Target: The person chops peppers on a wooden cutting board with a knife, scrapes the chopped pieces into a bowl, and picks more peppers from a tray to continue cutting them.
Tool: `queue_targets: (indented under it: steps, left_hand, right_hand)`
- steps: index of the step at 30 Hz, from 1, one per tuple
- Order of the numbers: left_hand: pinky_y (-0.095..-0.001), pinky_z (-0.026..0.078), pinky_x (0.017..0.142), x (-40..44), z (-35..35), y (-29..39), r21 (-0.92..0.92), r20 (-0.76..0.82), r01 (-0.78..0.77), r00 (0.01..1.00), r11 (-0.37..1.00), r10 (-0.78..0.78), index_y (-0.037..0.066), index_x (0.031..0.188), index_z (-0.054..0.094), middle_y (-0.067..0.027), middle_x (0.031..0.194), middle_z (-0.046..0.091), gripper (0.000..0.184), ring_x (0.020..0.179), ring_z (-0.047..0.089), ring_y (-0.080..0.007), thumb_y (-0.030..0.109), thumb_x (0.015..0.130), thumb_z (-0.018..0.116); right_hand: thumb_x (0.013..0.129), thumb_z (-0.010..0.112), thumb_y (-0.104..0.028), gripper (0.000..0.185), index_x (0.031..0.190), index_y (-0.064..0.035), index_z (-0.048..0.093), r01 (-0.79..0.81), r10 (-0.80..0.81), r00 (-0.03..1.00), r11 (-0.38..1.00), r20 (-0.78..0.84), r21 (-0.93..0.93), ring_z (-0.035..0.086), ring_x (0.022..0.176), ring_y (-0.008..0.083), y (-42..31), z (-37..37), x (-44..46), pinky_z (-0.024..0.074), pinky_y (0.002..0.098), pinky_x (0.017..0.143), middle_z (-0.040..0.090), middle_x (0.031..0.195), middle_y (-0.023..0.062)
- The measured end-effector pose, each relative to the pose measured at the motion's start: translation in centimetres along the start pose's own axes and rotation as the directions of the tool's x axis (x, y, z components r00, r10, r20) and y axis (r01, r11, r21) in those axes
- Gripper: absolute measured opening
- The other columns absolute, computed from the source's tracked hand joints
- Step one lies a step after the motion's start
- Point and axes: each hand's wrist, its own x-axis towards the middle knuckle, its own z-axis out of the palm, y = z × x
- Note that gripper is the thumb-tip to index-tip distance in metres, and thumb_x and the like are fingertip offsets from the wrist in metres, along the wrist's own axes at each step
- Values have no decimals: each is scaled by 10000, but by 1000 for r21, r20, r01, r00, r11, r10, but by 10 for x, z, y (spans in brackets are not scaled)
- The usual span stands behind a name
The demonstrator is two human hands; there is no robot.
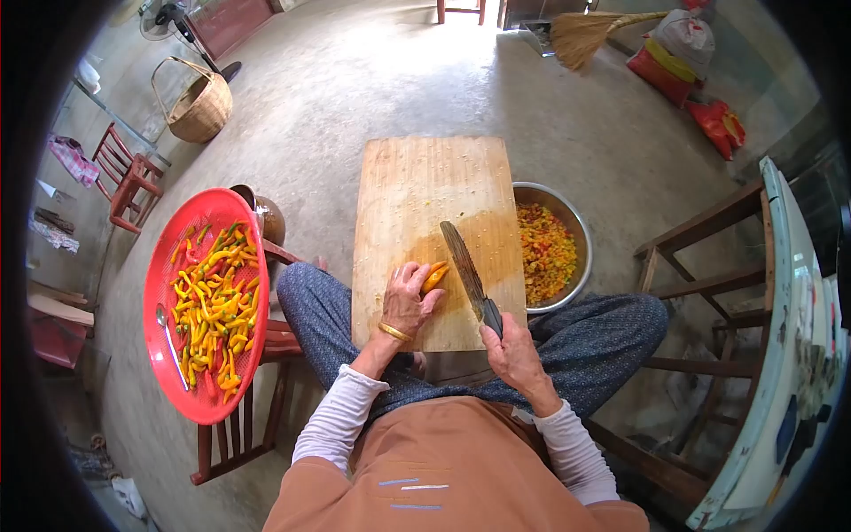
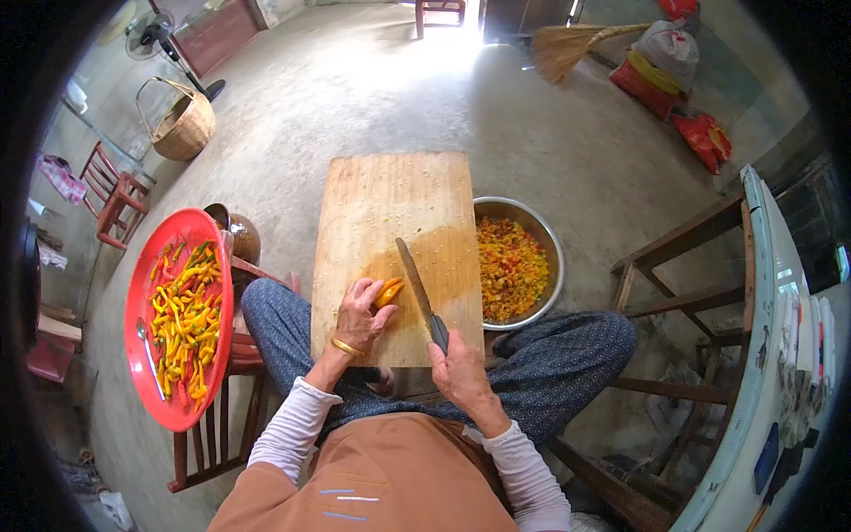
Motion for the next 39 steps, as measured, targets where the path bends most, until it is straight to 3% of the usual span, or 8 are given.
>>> queue_targets:
  steps: [2,5,8,14,19,23,29,39]
  left_hand:
    - [-388,462,803,-1,2,-1,-26,-34,-15,999,1000,14,19,1003,620,-142,980,578,345,905,551,-324,147,698,718]
    - [-378,474,765,0,4,0,-49,-89,-38,995,998,34,9,910,645,-132,916,600,234,851,568,-316,93,699,703]
    - [-375,472,755,-1,7,-3,-42,-100,-76,992,996,71,23,849,645,-108,862,596,147,838,560,-305,79,716,672]
    - [-371,477,710,3,10,-5,-22,-81,-119,990,993,117,14,806,654,-117,809,623,103,774,583,-303,42,707,664]
    - [-374,475,698,1,10,-7,5,-37,-125,991,992,126,21,773,646,-116,793,620,68,762,581,-300,37,709,664]
    - [-374,474,700,0,12,-5,-39,-102,-164,982,986,159,23,772,642,-112,793,617,70,763,579,-298,34,709,672]
    - [-374,469,714,-3,11,-2,-55,-106,-146,985,988,139,29,779,638,-106,794,604,76,779,570,-298,45,714,672]
    - [-373,470,703,0,9,-5,-34,-59,-149,987,988,147,14,777,641,-110,789,620,81,762,580,-295,41,711,679]
  right_hand:
    - [877,559,-173,211,949,22,525,1,0,1000,1000,27,-19,585,680,416,-8,-5,-1,445,426,571,572,716,239]
    - [849,597,-185,239,895,17,478,117,-116,993,987,19,-108,583,669,471,-2,0,-1,465,507,549,575,687,278]
    - [843,595,-183,248,892,16,455,53,-29,996,955,85,-292,591,639,460,-8,3,-2,477,514,554,577,650,268]
    - [845,585,-175,234,857,14,447,27,17,993,935,121,-352,585,620,460,-26,7,4,464,526,561,571,632,266]
    - [844,582,-173,236,868,23,452,36,-18,998,947,58,-318,598,626,453,-15,30,31,482,523,581,583,646,269]
    - [847,582,-184,252,874,29,451,121,-116,993,967,37,-224,591,647,471,-1,19,29,478,524,581,576,656,287]
    - [845,585,-180,263,875,42,446,46,-18,994,963,107,-267,586,644,480,-20,-4,-1,471,529,565,569,645,295]
    - [847,577,-181,246,872,35,461,45,8,985,953,172,-300,600,654,464,-22,0,9,483,518,571,583,672,297]
